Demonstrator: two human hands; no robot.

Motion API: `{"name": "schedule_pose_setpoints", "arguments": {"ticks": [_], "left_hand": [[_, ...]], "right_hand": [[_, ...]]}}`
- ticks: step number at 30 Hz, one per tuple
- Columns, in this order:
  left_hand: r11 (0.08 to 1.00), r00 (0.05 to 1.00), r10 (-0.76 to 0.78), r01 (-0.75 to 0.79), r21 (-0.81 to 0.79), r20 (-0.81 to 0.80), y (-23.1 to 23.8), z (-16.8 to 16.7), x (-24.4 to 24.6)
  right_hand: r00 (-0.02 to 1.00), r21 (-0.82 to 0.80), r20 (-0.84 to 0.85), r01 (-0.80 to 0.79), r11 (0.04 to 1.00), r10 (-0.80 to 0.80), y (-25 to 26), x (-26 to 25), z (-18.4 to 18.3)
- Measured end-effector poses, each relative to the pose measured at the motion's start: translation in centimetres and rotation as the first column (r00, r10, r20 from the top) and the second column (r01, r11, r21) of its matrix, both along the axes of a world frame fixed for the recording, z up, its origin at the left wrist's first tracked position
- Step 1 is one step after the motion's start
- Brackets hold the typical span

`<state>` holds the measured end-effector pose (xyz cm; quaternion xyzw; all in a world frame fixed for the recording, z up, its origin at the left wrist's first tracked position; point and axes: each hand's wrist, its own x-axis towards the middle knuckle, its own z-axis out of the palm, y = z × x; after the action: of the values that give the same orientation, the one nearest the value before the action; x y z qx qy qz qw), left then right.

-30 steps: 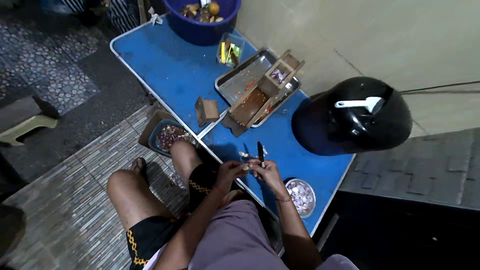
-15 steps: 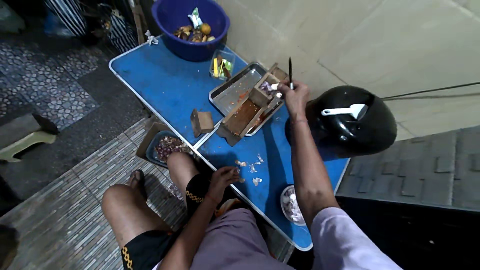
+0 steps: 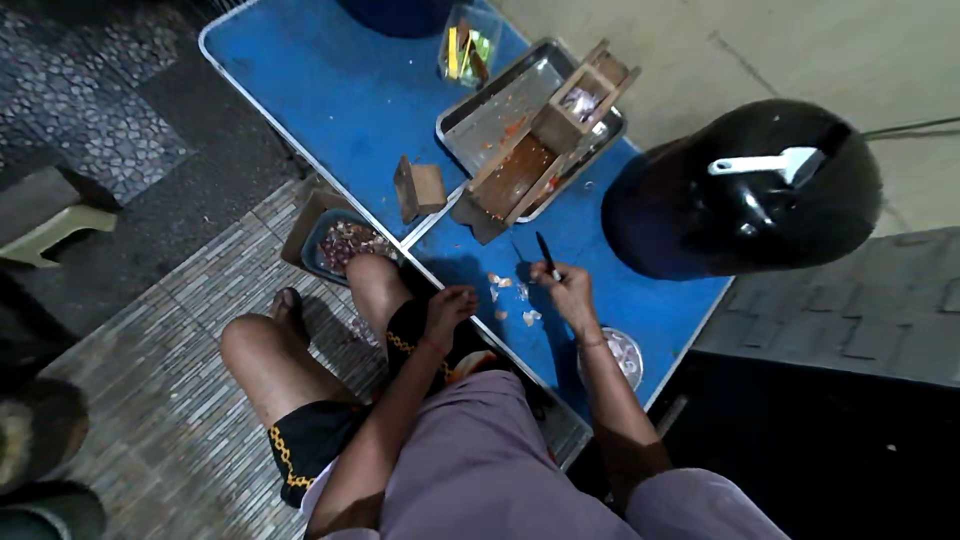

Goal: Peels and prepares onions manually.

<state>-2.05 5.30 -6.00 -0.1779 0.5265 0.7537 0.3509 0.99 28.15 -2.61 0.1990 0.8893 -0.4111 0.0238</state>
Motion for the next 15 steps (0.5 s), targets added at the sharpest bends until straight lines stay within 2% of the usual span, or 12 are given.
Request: {"name": "schedule_pose_setpoints", "arguments": {"ticks": [4, 10, 15], "left_hand": [[1.0, 1.0, -0.01, 0.01, -0.006, -0.001, 0.3, -0.1, 0.0], [0.998, 0.999, -0.048, 0.049, -0.025, 0.014, 0.7, -0.3, 0.2], [0.992, 0.992, -0.122, 0.12, -0.044, -0.037, 1.0, -0.3, 0.6]], "right_hand": [[1.0, 0.054, 0.013, 0.002, 0.999, -0.003, -0.8, 1.2, -2.8], [0.982, 0.248, 0.074, -0.189, 0.95, 0.177, -1.2, -0.2, -6.5], [0.987, 0.261, 0.079, -0.153, 0.953, 0.137, -1.5, 0.2, -6.3]]}}
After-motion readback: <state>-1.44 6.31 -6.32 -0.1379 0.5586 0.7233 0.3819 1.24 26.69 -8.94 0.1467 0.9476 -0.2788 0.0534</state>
